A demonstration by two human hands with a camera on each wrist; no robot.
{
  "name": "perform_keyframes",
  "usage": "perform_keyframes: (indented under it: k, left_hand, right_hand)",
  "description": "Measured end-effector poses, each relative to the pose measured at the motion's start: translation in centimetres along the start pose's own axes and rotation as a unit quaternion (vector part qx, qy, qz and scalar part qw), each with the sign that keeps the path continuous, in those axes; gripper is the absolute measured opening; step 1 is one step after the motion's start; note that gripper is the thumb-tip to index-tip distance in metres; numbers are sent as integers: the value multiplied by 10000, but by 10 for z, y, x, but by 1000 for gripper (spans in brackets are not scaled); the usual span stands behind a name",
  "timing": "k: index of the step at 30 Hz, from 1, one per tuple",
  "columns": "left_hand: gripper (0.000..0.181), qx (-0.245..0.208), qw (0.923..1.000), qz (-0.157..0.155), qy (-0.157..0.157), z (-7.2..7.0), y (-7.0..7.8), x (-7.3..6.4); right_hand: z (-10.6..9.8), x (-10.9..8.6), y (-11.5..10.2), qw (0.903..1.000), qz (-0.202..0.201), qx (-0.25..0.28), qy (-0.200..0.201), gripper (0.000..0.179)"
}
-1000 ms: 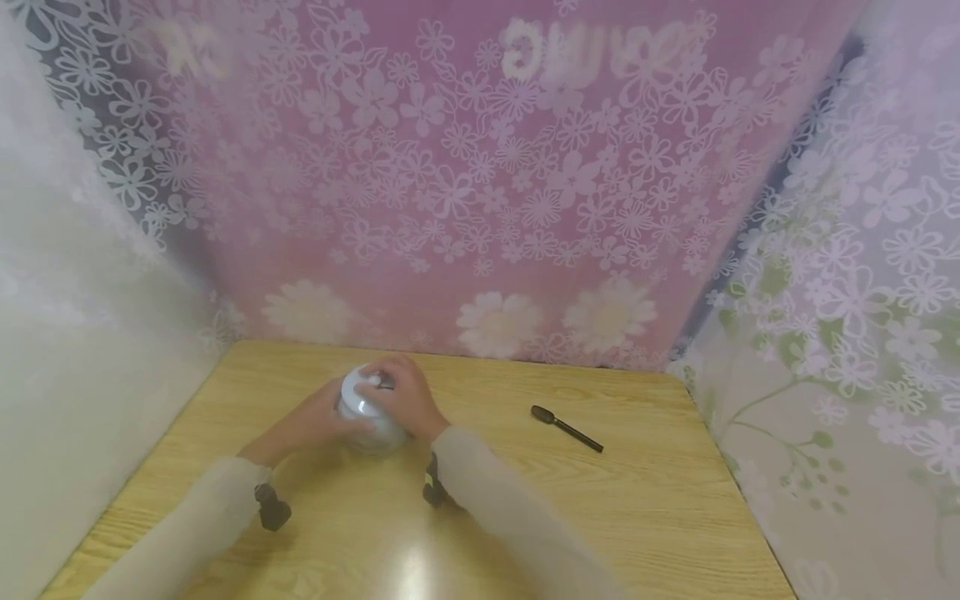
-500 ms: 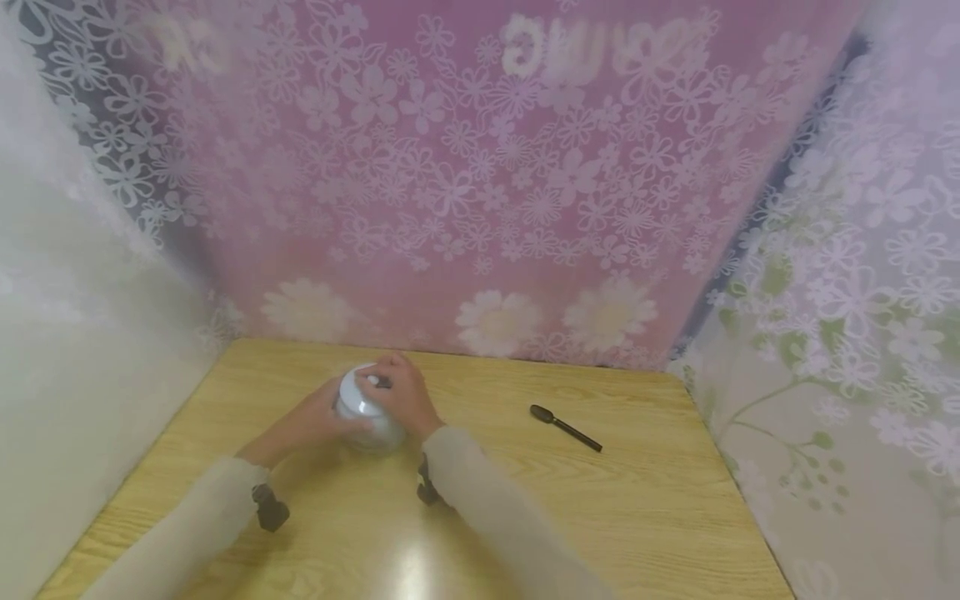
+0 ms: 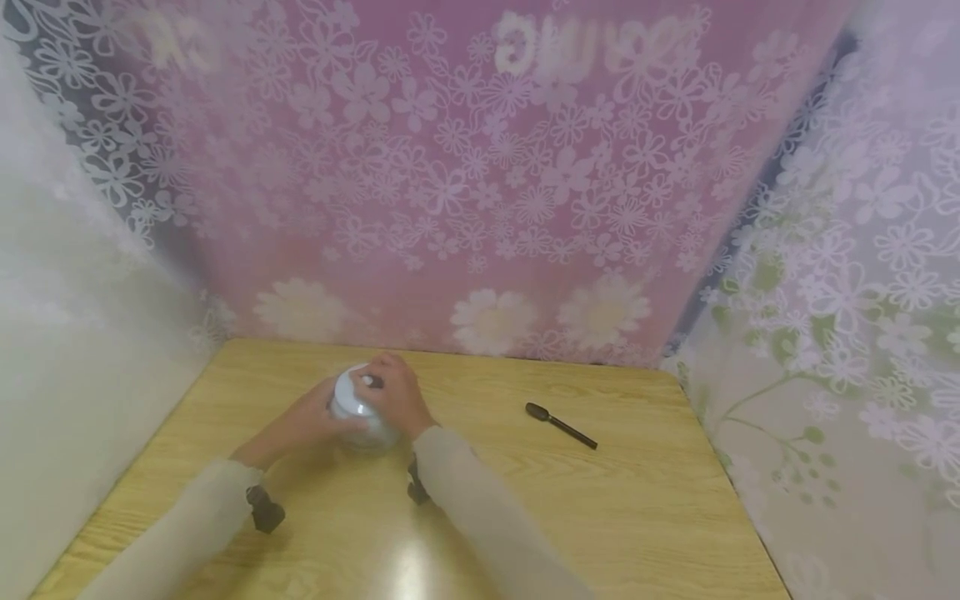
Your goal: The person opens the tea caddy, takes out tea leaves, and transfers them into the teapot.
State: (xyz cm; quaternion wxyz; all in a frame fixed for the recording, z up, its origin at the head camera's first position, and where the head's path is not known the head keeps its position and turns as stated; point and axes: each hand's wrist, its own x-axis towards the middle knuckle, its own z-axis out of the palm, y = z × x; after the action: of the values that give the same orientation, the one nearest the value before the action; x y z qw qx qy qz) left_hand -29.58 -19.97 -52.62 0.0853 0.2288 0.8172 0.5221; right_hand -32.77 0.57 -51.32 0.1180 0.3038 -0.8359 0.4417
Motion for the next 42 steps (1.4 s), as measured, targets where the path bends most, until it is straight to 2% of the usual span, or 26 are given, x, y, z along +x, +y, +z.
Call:
perform_keyframes:
  k: [9, 17, 28, 42]
  left_hand:
    - [103, 191, 9994, -236, 170, -1, -4, -2]
    - [106, 405, 9990, -105, 135, -2, 1, -1]
    - [116, 615, 9974, -342, 152, -2, -1, -3]
    - [119, 653, 9971, -363, 111, -2, 4, -5]
  right_hand:
    - [-3, 1, -4, 9998, 49, -38, -211, 24]
    - [-5, 2, -6, 9990, -41, -278, -342, 21]
    - [-7, 4, -11, 9977, 46, -389, -549, 22]
    - [-7, 3, -11, 9940, -363, -863, -559, 23]
